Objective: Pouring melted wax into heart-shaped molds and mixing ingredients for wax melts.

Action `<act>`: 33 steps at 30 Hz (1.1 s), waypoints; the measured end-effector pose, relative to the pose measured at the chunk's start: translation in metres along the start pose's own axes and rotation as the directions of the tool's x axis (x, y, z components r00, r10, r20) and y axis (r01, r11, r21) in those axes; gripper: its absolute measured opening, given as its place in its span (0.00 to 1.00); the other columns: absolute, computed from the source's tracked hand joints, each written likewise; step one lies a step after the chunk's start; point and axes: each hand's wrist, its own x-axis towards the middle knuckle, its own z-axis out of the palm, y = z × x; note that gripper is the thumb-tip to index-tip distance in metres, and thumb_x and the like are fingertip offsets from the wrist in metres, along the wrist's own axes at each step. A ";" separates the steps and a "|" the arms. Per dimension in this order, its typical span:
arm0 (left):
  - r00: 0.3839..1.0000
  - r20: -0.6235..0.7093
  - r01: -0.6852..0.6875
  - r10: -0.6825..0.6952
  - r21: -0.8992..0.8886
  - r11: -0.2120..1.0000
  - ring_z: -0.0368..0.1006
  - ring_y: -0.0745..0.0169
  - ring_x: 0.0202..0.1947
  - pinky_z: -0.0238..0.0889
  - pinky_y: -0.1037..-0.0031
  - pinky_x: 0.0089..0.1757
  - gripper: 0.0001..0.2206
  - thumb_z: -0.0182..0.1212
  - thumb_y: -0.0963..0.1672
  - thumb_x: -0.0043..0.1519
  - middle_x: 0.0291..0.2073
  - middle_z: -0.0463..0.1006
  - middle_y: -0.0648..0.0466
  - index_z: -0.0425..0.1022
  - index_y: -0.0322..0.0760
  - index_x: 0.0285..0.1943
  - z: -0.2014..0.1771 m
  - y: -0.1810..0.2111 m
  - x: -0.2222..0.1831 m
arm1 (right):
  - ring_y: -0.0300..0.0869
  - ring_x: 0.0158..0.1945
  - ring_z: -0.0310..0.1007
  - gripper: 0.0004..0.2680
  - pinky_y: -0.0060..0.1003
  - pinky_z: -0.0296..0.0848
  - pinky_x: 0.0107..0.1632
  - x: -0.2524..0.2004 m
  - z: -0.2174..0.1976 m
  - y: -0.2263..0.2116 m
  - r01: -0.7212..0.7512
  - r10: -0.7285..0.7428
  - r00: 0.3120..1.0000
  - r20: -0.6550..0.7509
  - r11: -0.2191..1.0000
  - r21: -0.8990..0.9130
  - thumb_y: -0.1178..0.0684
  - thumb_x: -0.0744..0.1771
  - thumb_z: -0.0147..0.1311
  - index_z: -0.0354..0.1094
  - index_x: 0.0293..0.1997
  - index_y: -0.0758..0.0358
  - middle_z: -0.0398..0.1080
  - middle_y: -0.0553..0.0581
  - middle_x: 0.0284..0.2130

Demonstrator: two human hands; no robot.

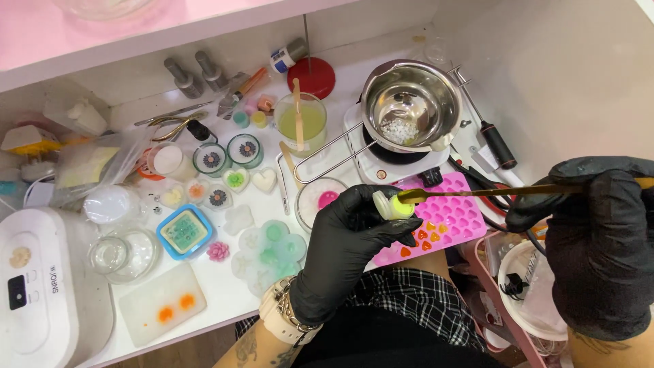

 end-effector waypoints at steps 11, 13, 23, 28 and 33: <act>0.999 0.026 -0.025 0.024 0.040 0.999 0.78 0.70 0.41 0.72 0.77 0.42 0.16 0.70 0.36 0.58 0.42 0.83 0.53 0.77 0.28 0.55 -0.002 0.000 -0.003 | 0.50 0.30 0.75 0.11 0.45 0.77 0.40 0.005 0.040 -0.032 -0.089 0.085 0.993 -0.080 0.995 -0.053 0.49 0.76 0.48 0.64 0.48 0.69 0.72 0.68 0.30; 1.000 0.026 -0.008 0.008 0.029 1.000 0.78 0.69 0.42 0.72 0.76 0.43 0.16 0.70 0.36 0.58 0.42 0.83 0.53 0.77 0.28 0.55 -0.001 0.000 -0.004 | 0.49 0.30 0.75 0.10 0.45 0.77 0.39 0.011 0.045 -0.034 -0.058 0.055 0.996 -0.075 0.997 -0.048 0.50 0.76 0.47 0.64 0.48 0.70 0.72 0.65 0.33; 0.999 0.050 0.018 -0.016 -0.034 0.999 0.80 0.65 0.45 0.74 0.73 0.48 0.16 0.68 0.35 0.58 0.44 0.83 0.50 0.75 0.27 0.56 0.001 0.003 -0.005 | 0.48 0.27 0.73 0.10 0.41 0.72 0.33 0.030 0.039 -0.022 -0.112 0.113 0.993 -0.027 0.994 0.013 0.54 0.76 0.50 0.68 0.47 0.77 0.70 0.65 0.28; 0.999 0.045 0.012 -0.011 -0.009 1.000 0.78 0.65 0.45 0.73 0.72 0.47 0.16 0.69 0.35 0.59 0.44 0.82 0.49 0.76 0.26 0.56 0.002 0.003 -0.005 | 0.46 0.29 0.73 0.09 0.37 0.73 0.34 0.035 0.045 -0.025 -0.154 0.156 0.988 -0.023 0.987 0.048 0.53 0.74 0.50 0.69 0.48 0.73 0.71 0.63 0.28; 0.998 0.068 -0.005 0.010 -0.076 0.997 0.79 0.66 0.47 0.75 0.73 0.49 0.16 0.68 0.35 0.58 0.46 0.82 0.51 0.74 0.26 0.56 0.004 0.000 0.001 | 0.44 0.30 0.73 0.09 0.34 0.73 0.35 0.045 0.036 -0.016 -0.212 0.218 0.975 -0.036 0.968 0.132 0.53 0.74 0.50 0.71 0.51 0.69 0.72 0.60 0.30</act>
